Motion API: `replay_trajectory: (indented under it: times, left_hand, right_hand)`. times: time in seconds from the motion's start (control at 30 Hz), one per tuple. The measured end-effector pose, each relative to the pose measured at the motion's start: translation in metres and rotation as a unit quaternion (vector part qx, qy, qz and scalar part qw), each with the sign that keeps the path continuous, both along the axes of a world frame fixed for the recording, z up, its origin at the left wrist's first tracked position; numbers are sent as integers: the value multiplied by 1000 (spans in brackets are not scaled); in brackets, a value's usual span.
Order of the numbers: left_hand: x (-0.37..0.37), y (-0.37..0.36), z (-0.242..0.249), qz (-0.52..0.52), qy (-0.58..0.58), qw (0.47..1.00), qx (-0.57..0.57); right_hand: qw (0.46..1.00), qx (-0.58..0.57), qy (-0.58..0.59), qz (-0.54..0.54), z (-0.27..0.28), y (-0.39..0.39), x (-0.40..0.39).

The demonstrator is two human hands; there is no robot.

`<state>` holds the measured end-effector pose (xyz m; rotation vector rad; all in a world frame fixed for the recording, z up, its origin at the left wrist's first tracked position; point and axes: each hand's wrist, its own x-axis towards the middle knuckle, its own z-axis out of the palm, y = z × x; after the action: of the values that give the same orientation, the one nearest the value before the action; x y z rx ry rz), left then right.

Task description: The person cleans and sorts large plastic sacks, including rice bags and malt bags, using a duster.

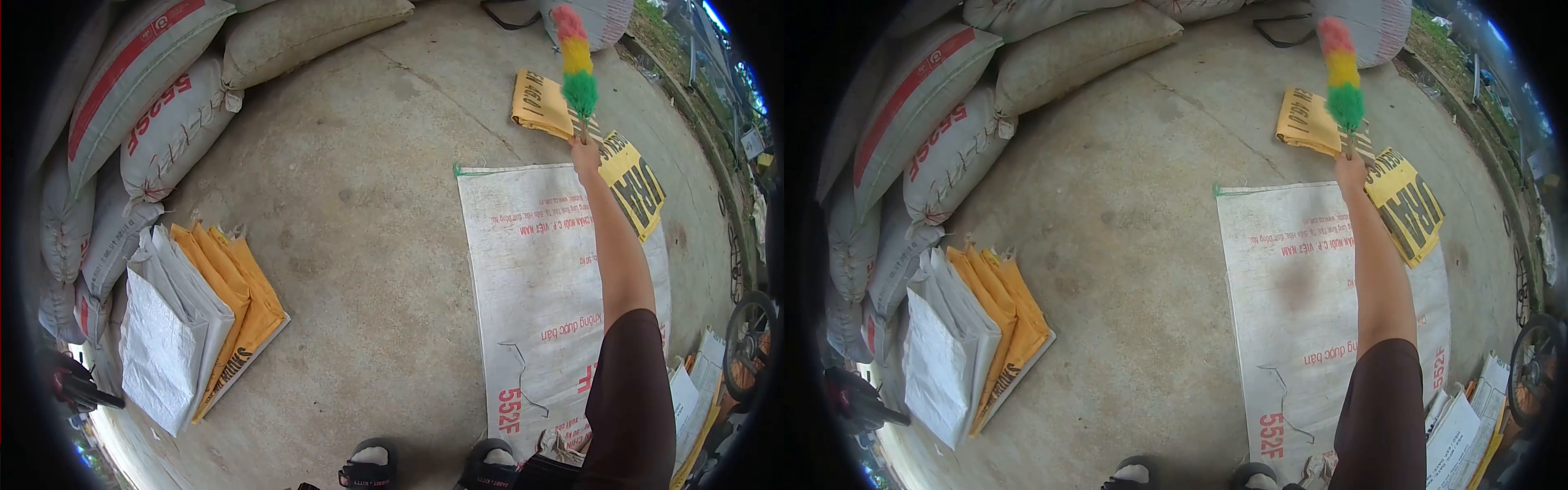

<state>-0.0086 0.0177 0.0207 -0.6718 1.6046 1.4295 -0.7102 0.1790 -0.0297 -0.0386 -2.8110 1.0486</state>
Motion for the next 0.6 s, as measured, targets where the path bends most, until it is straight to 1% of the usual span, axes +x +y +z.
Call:
replay_trajectory:
  times: [0.03,0.1,0.13,0.2,0.23,0.27,0.3,0.33,0.37,0.43,0.47,0.53,0.57,0.6]
  left_hand:
    - [-3,6,-3,11,0,1000,-2]
    - [-11,10,-10,24,6,1000,-12]
    - [-16,10,-14,27,11,999,-20]
    - [-21,9,-24,34,18,999,-34]
    - [-24,9,-28,38,23,998,-42]
    - [-26,10,-31,42,27,998,-48]
    - [-29,11,-34,43,32,997,-54]
    - [-33,11,-39,43,38,997,-60]
    - [-34,13,-42,42,41,996,-64]
    - [-32,9,-42,32,39,996,-77]
    - [-29,7,-40,27,36,996,-83]
    - [-28,4,-39,16,36,995,-93]
    - [-27,3,-39,11,36,995,-96]
    - [-29,1,-39,3,39,994,-98]
  right_hand:
    - [1000,4,-3,12,-7,-7,-8]
    - [987,-119,-101,-35,-5,-19,-15]
    - [987,-121,-100,-30,-7,-22,-22]
    - [983,-67,-168,-23,-23,-11,-45]
    - [983,-68,-167,-18,-35,-3,-59]
    - [990,46,-136,15,-49,7,-73]
    - [981,159,-102,46,-49,9,-72]
    - [972,225,-53,38,-49,10,-72]
    - [972,227,-53,38,-44,10,-66]
    - [973,223,4,56,-38,11,-48]
    - [974,222,-3,53,-28,9,-33]
    - [959,249,49,129,2,0,-2]
    - [959,251,44,127,8,-2,15]
    - [956,231,75,166,13,1,35]
